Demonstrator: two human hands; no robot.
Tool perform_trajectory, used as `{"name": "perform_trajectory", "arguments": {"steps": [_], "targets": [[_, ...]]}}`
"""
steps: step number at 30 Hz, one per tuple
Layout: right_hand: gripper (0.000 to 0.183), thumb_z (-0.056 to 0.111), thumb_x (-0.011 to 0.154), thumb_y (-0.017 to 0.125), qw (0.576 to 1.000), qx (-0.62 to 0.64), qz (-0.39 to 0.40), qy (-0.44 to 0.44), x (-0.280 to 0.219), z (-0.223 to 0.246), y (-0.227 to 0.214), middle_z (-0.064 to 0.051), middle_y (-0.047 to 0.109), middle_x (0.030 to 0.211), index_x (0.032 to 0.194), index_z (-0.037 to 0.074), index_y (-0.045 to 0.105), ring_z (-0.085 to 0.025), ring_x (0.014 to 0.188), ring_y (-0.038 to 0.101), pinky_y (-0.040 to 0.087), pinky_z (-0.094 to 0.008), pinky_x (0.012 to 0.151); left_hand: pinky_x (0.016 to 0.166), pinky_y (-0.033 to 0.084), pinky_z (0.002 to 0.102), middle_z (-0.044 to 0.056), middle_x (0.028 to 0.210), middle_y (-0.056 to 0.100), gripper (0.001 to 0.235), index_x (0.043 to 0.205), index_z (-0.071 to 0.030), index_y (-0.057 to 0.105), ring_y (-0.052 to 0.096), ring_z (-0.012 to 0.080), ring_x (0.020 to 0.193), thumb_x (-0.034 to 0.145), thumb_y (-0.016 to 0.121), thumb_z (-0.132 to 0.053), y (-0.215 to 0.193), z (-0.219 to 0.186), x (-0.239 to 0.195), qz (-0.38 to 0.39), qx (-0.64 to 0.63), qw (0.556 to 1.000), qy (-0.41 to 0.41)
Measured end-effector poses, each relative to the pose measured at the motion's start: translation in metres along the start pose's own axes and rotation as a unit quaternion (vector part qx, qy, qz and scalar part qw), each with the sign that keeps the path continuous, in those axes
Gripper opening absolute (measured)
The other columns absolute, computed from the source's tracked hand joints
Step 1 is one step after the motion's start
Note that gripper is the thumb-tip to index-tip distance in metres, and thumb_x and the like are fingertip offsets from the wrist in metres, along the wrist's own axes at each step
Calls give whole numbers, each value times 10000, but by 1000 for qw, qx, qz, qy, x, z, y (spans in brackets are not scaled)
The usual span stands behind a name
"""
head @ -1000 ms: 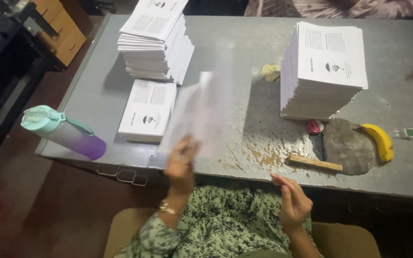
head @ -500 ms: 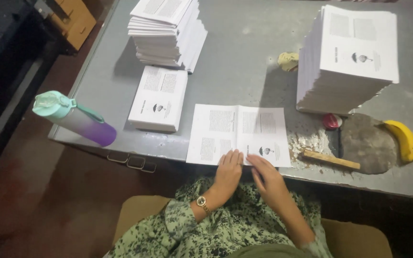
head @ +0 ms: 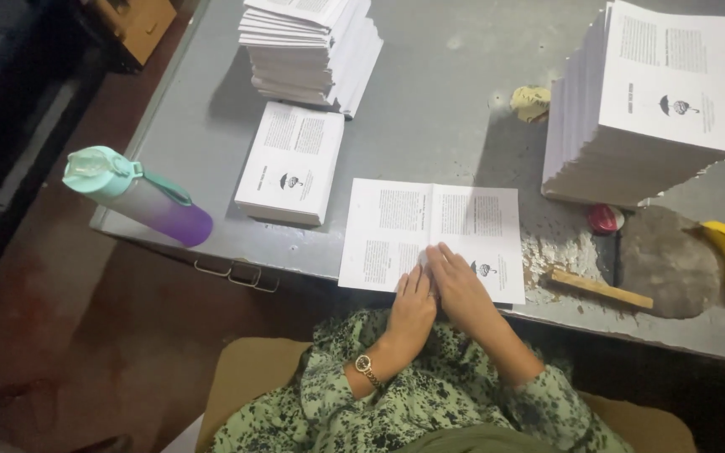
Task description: Folding printed paper sheets and using a wooden block to sharpen the creases.
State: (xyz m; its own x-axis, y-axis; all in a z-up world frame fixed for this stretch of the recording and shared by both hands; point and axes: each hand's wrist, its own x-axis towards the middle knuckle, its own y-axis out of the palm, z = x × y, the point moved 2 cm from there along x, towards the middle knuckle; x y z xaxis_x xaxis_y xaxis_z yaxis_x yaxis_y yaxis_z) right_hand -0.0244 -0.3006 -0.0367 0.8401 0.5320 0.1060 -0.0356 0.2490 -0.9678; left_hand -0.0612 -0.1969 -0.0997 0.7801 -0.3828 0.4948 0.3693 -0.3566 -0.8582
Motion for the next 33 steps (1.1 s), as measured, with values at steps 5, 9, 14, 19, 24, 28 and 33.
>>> {"name": "perform_trajectory", "arguments": {"steps": [5, 9, 14, 19, 24, 28, 33], "targets": [[518, 64, 909, 496, 997, -80, 14, -8, 32, -34, 30, -245, 605, 1364, 1413, -55, 493, -370, 1390, 485, 408, -451, 1133, 1072, 425, 535, 259, 1258, 634, 220, 1064, 50, 711, 570, 427, 1266, 867, 637, -13, -2, -2, -2, 10, 32, 999, -1], [449, -41, 900, 485, 991, -128, -22, -28, 70, -67, 41, -234, 674, 1267, 1341, -75, 562, -356, 1326, 568, 478, -450, 1072, 1065, 451, 506, 239, 1324, 609, 351, 1247, 38, 645, 579, 396, 1263, 900, 632, -16, -5, 0, 1, 13, 31, 999, -9], [437, -26, 903, 458, 992, -127, -22, -2, 114, -98, 51, -211, 701, 1232, 1325, -60, 568, -330, 1318, 581, 491, -429, 1050, 1073, 450, 499, 236, 1352, 593, 381, 1289, 36, 612, 570, 390, 1281, 911, 633, -15, -5, 0, 0, 4, 33, 999, -8], [457, 64, 953, 471, 996, -50, 24, 66, 113, -112, 31, -184, 665, 1321, 1403, 30, 540, -285, 1317, 588, 507, -420, 1054, 1085, 443, 474, 199, 1336, 620, 394, 1298, 6, 609, 579, 344, 1290, 910, 649, -42, 15, 8, -8, -1, 34, 999, -9], [610, 152, 1004, 523, 924, 357, -45, 131, 49, -78, -90, -320, 325, 1572, 1548, -43, 328, -492, 1458, 263, 214, -620, 1209, 994, 535, 277, -82, 1097, 762, 259, 1090, -284, 759, 706, 101, 1083, 895, 717, -119, 57, 56, -27, 20, -150, 986, -77], [593, 91, 1000, 484, 850, 491, -167, 94, -45, -113, -107, -226, 327, 1608, 1565, 28, 315, -403, 1477, 292, 235, -569, 1201, 838, 601, 293, -70, 855, 800, 267, 855, -223, 809, 772, 142, 866, 739, 805, 18, -19, 72, -13, 0, -323, 935, -149], [1112, 335, 642, 674, 699, 660, -225, 157, -127, -100, -68, -184, 254, 1660, 1621, 156, 177, -322, 1537, 206, 161, -478, 1216, 790, 592, 320, -33, 755, 811, 279, 769, -218, 834, 781, 192, 806, 680, 788, 42, -105, 76, 14, -29, -408, 878, -249]]}}
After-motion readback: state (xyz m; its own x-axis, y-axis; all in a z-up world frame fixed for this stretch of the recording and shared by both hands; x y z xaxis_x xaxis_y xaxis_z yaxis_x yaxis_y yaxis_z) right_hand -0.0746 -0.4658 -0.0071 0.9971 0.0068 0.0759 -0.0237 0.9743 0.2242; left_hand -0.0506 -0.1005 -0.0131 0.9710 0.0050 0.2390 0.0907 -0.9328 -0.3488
